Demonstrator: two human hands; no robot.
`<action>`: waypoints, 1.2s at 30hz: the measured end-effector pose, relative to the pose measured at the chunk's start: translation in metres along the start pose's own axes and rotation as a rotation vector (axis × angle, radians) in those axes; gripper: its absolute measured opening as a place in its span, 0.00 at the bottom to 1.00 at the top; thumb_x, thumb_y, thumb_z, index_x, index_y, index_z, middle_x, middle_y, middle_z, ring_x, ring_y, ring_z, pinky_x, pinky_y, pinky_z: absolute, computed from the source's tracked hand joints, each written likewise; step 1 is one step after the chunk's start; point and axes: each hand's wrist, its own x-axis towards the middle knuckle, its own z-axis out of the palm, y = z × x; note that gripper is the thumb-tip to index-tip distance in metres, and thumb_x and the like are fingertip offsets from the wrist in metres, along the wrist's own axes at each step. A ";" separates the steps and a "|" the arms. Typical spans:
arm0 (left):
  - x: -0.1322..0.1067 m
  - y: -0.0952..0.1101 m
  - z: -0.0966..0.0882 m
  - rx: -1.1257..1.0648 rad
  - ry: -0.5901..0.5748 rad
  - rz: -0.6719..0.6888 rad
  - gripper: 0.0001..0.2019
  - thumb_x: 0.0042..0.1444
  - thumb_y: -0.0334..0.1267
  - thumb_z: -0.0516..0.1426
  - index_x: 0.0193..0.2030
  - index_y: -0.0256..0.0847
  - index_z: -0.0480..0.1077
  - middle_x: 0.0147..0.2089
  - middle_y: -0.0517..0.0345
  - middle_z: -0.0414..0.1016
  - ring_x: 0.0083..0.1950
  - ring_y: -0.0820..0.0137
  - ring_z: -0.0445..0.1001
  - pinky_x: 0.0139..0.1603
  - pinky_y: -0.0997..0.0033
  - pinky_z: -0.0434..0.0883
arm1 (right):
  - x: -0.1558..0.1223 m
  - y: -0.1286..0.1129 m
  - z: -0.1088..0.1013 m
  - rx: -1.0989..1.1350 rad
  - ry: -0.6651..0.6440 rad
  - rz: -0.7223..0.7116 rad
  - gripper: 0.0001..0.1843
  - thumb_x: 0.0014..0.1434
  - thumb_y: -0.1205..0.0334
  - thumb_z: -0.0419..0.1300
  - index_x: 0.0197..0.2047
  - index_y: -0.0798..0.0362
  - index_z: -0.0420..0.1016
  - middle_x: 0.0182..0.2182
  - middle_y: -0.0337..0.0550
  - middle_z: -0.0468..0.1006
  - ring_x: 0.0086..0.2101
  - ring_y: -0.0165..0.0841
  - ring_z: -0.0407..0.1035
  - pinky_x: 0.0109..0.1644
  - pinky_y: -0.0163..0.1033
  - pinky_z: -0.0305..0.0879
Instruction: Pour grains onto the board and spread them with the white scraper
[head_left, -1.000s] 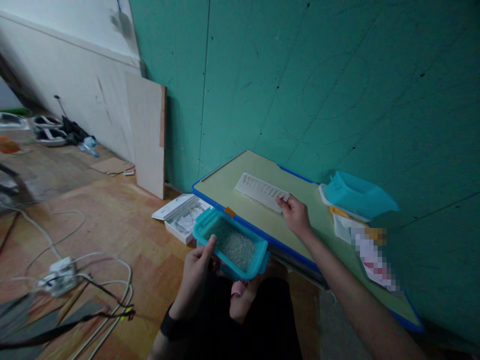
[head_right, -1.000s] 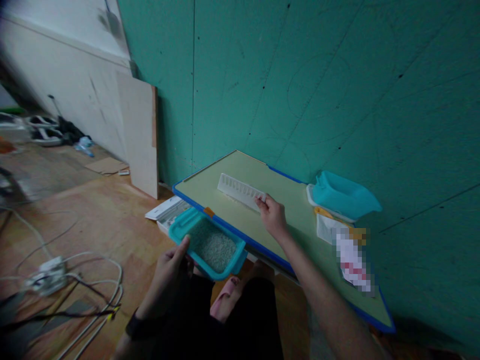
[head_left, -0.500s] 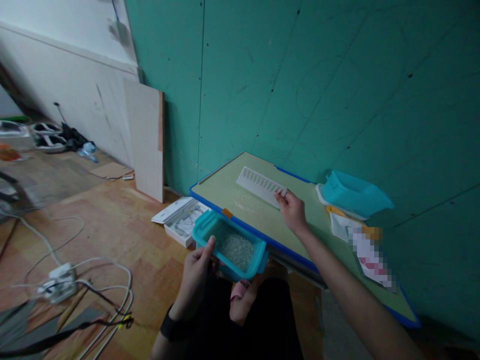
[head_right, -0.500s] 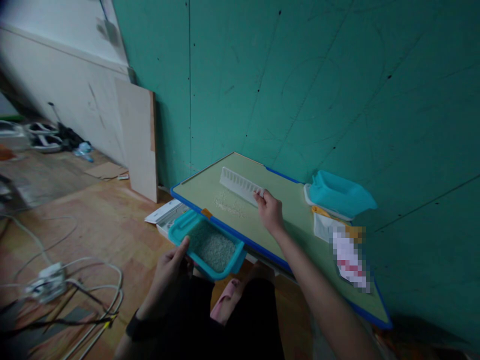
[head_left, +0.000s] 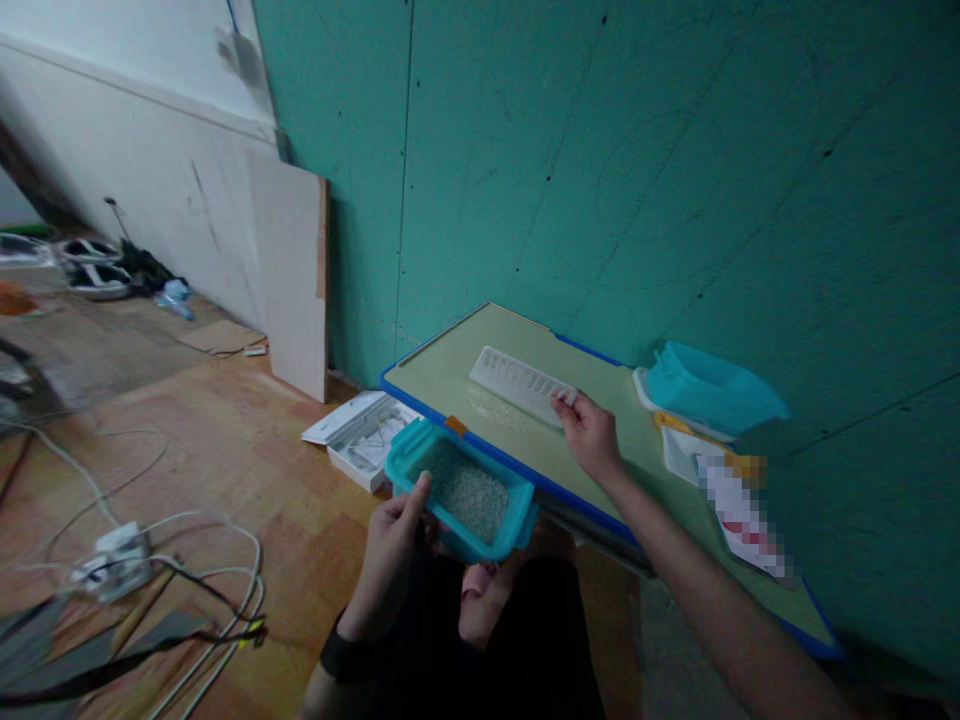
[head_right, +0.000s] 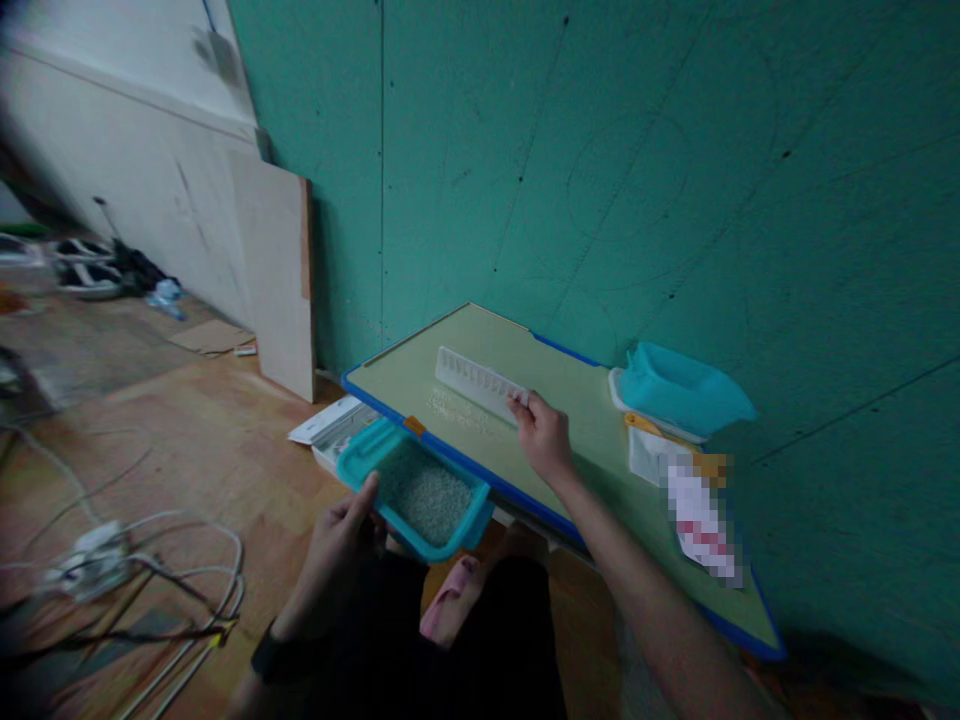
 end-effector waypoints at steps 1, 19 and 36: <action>-0.001 0.001 0.000 0.005 0.001 0.000 0.31 0.43 0.67 0.60 0.11 0.38 0.67 0.09 0.61 0.60 0.11 0.76 0.59 0.12 0.76 0.55 | 0.002 0.002 -0.001 -0.014 0.023 -0.003 0.16 0.64 0.50 0.54 0.37 0.52 0.76 0.31 0.46 0.81 0.32 0.37 0.75 0.35 0.35 0.65; -0.005 0.007 0.003 0.033 0.014 0.027 0.31 0.44 0.66 0.60 0.11 0.39 0.64 0.09 0.60 0.62 0.11 0.76 0.59 0.13 0.77 0.56 | -0.027 -0.010 -0.009 0.014 -0.019 -0.040 0.13 0.65 0.53 0.55 0.39 0.52 0.76 0.34 0.46 0.82 0.35 0.37 0.77 0.38 0.35 0.68; -0.006 0.004 0.004 -0.025 0.014 -0.024 0.30 0.42 0.66 0.62 0.13 0.39 0.64 0.10 0.62 0.61 0.12 0.77 0.59 0.13 0.77 0.55 | -0.035 0.030 -0.041 -0.118 0.039 0.046 0.16 0.64 0.51 0.54 0.39 0.53 0.76 0.30 0.45 0.82 0.30 0.38 0.76 0.33 0.37 0.65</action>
